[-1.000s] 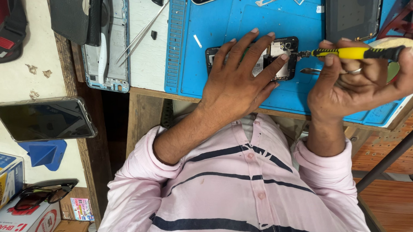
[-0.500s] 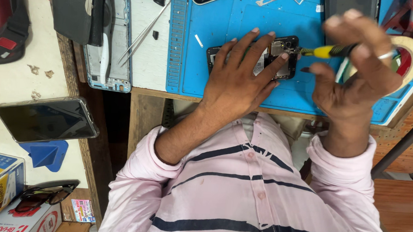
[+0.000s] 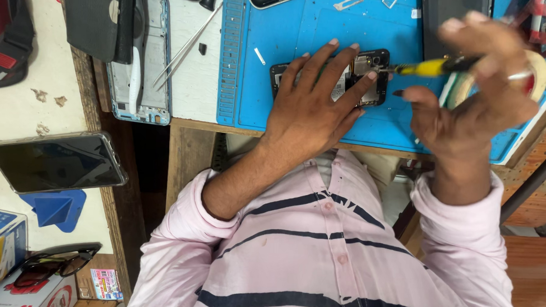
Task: The person reassembles a disassembled smartphone on a workbench. They place a battery into the chassis, apply adhesive, and use a screwdriver to secure internal components. The person handles the phone, battery, and tools throughout the process.
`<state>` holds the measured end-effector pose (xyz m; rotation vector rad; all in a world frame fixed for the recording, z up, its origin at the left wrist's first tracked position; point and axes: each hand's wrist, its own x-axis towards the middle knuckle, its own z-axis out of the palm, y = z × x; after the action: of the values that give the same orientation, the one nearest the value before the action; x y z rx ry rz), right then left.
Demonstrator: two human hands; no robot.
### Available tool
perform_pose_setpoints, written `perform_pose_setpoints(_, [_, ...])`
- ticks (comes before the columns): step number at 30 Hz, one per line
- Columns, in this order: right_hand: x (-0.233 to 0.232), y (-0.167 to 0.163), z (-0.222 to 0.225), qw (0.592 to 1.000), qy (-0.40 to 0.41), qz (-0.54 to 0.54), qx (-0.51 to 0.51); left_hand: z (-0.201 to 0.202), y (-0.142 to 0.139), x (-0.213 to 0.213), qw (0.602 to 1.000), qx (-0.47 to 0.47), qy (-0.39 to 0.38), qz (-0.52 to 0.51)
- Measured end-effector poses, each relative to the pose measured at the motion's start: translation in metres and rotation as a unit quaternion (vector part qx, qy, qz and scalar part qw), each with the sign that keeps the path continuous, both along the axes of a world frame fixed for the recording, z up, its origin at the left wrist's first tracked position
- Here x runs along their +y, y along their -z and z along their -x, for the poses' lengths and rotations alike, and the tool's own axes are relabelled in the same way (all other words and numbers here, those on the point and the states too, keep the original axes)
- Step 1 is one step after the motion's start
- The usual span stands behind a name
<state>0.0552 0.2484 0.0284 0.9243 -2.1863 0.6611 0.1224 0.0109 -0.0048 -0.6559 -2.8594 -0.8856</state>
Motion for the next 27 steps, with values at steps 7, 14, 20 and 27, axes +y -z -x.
perform_pose_setpoints(7, [0.003, 0.005, 0.001, 1.0, -0.022, 0.014, -0.016, 0.002, -0.003, 0.001, 1.0, 0.001, -0.003, 0.005])
perform_pose_setpoints(14, [0.005, 0.002, 0.005, 1.0, 0.004, -0.01, 0.015, 0.005, -0.005, -0.002, 1.0, 0.004, 0.008, -0.001])
perform_pose_setpoints(20, [-0.001, -0.001, -0.003, 0.998, -0.021, 0.037, -0.052, 0.003, -0.006, -0.002, 1.0, 0.008, 0.011, -0.009])
perform_pose_setpoints(27, [-0.008, -0.019, -0.01, 0.997, -0.017, -0.005, -0.08, 0.004, -0.007, -0.003, 1.0, 0.017, 0.006, -0.02])
